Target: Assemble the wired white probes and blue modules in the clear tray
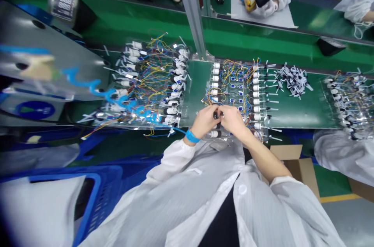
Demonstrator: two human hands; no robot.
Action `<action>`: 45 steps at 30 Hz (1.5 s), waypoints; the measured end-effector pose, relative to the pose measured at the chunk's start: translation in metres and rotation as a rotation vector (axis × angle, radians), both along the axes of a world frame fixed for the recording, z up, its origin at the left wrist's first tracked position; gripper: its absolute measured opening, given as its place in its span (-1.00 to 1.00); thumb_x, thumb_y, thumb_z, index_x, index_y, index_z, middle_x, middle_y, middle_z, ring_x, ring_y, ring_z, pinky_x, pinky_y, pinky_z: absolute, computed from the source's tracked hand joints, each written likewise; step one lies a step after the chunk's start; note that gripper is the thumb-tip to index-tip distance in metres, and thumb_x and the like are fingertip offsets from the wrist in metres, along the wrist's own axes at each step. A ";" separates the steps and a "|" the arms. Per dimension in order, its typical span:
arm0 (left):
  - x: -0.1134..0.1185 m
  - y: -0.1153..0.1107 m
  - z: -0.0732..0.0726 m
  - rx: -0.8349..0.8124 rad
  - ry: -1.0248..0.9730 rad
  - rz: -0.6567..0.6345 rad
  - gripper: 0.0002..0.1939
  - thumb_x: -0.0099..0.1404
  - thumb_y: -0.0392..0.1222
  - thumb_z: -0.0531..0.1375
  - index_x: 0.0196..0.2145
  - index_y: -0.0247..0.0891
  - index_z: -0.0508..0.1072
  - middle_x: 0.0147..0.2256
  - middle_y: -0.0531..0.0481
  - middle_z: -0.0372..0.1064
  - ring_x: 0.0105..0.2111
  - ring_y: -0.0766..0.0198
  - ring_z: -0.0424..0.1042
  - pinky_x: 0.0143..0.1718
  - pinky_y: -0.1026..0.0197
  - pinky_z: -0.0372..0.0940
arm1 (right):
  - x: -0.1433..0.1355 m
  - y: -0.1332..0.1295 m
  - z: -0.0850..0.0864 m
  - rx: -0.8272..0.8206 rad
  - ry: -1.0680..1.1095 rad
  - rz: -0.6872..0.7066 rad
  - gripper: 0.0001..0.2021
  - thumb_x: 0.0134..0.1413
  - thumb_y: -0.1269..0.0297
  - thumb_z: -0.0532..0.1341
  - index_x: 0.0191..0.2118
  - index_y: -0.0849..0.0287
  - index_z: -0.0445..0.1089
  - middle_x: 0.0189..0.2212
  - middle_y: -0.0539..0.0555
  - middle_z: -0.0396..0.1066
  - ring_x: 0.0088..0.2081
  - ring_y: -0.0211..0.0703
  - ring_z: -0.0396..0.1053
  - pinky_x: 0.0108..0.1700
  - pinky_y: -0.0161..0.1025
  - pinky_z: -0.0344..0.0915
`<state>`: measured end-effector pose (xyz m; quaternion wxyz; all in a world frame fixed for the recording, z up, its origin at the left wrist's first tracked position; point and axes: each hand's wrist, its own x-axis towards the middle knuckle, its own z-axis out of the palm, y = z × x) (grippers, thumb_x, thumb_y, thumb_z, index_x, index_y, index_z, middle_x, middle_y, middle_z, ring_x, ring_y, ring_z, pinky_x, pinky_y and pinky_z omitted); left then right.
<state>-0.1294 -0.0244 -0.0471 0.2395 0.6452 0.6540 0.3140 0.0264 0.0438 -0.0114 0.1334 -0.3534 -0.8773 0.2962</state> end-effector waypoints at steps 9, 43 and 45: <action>-0.011 -0.017 0.015 -0.019 -0.032 0.054 -0.30 0.36 -0.34 0.31 0.40 -0.11 0.29 0.03 -0.06 0.64 0.03 0.01 0.62 0.11 0.02 0.41 | 0.018 0.002 -0.013 -0.180 0.045 0.009 -0.77 0.16 0.43 0.34 -0.06 0.16 0.50 -0.31 0.00 0.53 -0.34 -0.17 0.46 -0.19 -0.24 0.33; -0.013 0.003 0.031 -0.182 0.667 0.099 -0.63 0.50 -0.05 0.07 -0.10 -0.19 0.67 -0.09 -0.29 0.46 -0.02 -0.18 0.37 0.02 -0.18 0.14 | 0.267 0.137 -0.015 -0.059 0.032 -1.080 -0.73 0.31 0.21 0.23 -0.12 0.29 0.60 -0.25 0.24 0.65 -0.35 -0.10 0.52 -0.15 -0.19 0.44; -0.013 0.002 0.030 -0.164 0.633 0.114 -0.64 0.50 -0.05 0.10 -0.01 -0.16 0.66 -0.06 -0.27 0.47 0.00 -0.16 0.38 0.03 -0.15 0.13 | 0.269 0.155 -0.027 -0.152 -0.015 -1.080 -0.70 0.34 0.15 0.23 -0.14 0.30 0.60 -0.28 0.25 0.65 -0.41 -0.13 0.50 -0.15 -0.18 0.44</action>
